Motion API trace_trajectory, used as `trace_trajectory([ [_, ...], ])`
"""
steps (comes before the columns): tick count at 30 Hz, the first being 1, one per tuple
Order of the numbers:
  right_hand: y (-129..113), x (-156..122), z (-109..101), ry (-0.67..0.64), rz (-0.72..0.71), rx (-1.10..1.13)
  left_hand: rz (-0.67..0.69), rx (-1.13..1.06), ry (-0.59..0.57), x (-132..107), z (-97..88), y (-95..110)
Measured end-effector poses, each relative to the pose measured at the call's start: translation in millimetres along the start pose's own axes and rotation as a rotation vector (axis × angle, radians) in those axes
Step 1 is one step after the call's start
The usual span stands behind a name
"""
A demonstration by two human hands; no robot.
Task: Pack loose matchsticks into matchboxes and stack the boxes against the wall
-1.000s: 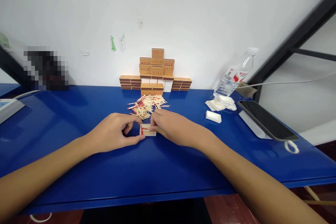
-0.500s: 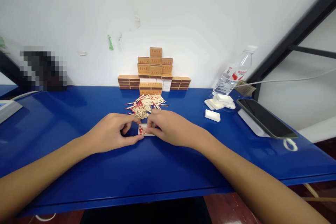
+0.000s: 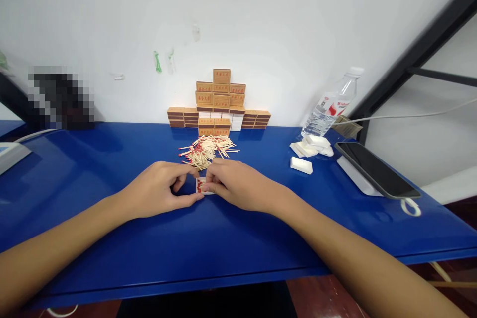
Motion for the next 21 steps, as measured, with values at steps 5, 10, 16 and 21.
trace_trajectory([
  [5, 15, 3, -20, 0.187, 0.034, -0.079, 0.033, 0.006, 0.032, 0, -0.8, 1],
  [10, 50, 20, -24, 0.431, 0.375, -0.076, 0.058, -0.061, 0.105, -2, 0.1, 3],
  [16, 59, 43, -9, 0.367, 0.485, -0.143, 0.044, -0.03, -0.008, 0, 3.4, 1],
  [21, 58, 37, -13, 0.249, 0.447, -0.218, 0.025, -0.006, 0.003, 1, -0.4, 0],
])
Point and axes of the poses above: each hand's wrist, its own x-axis towards the middle knuckle, its own z-axis out of the palm, y = z × x, the point moved 2 cm from there along x, towards the middle knuckle, and after that the axes turned 10 degrees about z, right-handed, at the moved point
